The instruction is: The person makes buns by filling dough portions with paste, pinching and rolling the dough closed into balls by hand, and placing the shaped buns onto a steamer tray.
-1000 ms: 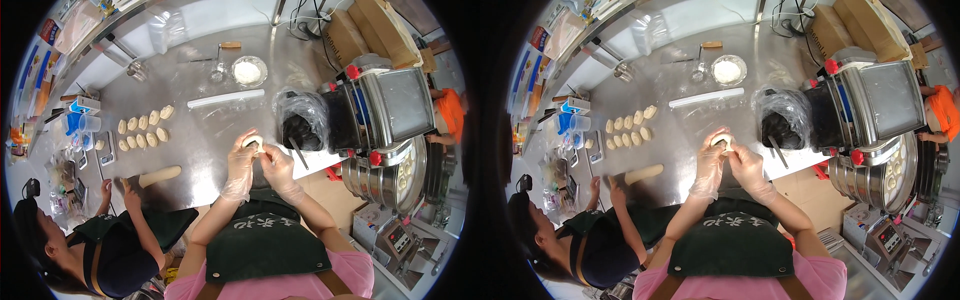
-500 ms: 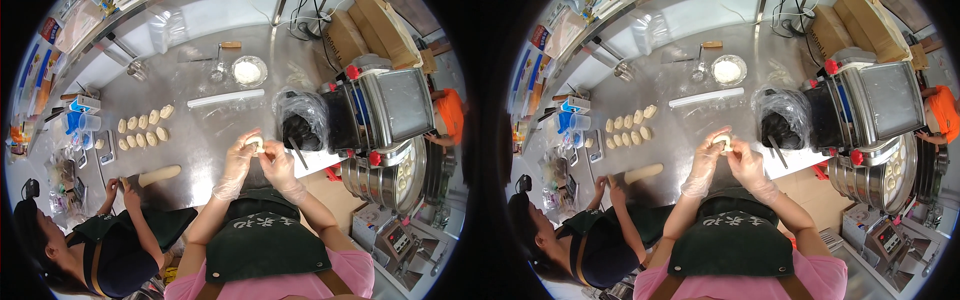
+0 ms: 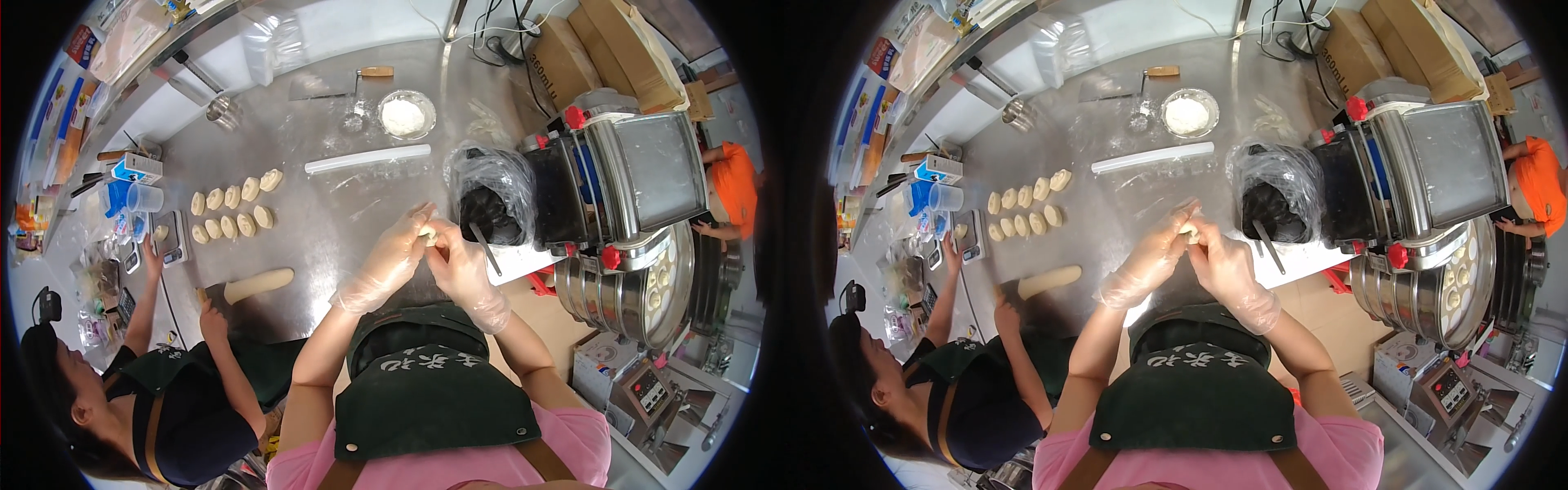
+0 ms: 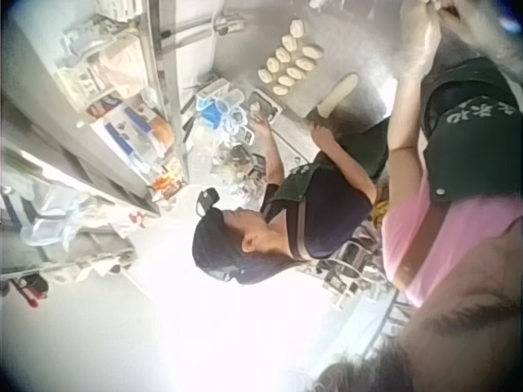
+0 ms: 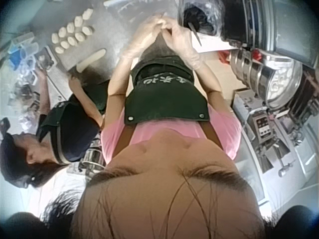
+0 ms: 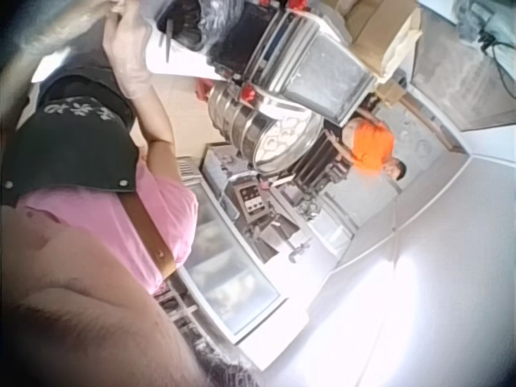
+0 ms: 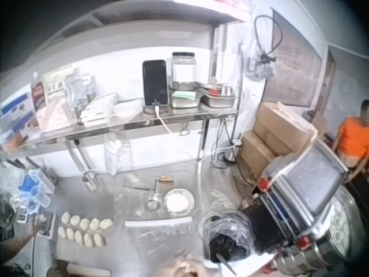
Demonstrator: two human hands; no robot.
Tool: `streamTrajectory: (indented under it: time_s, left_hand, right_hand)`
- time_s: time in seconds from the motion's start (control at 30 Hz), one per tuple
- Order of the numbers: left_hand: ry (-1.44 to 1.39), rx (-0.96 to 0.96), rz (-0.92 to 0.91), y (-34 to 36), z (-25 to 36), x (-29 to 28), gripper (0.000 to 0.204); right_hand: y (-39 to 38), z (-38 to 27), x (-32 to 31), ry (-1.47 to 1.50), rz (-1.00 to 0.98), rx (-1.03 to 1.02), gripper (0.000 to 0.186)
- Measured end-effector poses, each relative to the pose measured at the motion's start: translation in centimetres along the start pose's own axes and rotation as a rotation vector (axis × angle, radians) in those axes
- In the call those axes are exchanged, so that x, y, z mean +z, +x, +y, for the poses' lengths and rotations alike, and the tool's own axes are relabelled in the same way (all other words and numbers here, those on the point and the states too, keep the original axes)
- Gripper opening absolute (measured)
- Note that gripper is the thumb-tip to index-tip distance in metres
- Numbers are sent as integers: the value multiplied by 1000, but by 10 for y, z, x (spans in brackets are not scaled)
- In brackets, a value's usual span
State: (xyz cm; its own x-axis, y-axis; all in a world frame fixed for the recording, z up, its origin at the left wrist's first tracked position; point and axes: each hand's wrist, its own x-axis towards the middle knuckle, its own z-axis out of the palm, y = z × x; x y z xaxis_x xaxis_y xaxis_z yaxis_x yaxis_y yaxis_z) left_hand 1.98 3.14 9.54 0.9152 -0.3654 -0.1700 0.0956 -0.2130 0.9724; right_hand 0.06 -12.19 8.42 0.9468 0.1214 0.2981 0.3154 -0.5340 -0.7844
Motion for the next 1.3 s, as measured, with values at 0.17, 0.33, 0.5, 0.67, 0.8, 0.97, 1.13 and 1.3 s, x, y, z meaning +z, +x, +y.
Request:
streamTrajectory:
  time_s: [0.17, 0.33, 0.5, 0.67, 0.8, 0.97, 1.13, 1.3]
  left_hand:
    - [-773, -25, 314, 4, -11, 30, 44]
    - [-881, -98, 422, 6, -16, 41, 39]
    - [-712, -142, 258, 9, -12, 24, 41]
    - [-769, -52, 223, 3, -16, 20, 41]
    - [-351, 105, 186, 1, -17, 20, 41]
    - [-658, 7, 126, 3, -6, 22, 49]
    - [-1190, 85, 300, 18, -40, 44, 71]
    - [-1130, -79, 331, 11, -33, 43, 64]
  right_hand:
    - [-1, -1, 10, 104, 211, 19, 21]
    - [-4, 8, 17, 17, 185, -40, 20]
    - [11, 8, 7, -78, 111, -140, 26]
    - [2, 14, 10, -89, 100, -198, 29]
    - [4, 2, 9, -55, 82, -73, 28]
    - [1, -5, 16, 310, 157, 122, 20]
    - [-4, -6, 12, 172, 134, 25, 18]
    - [7, -20, -4, 209, 95, -1, 36]
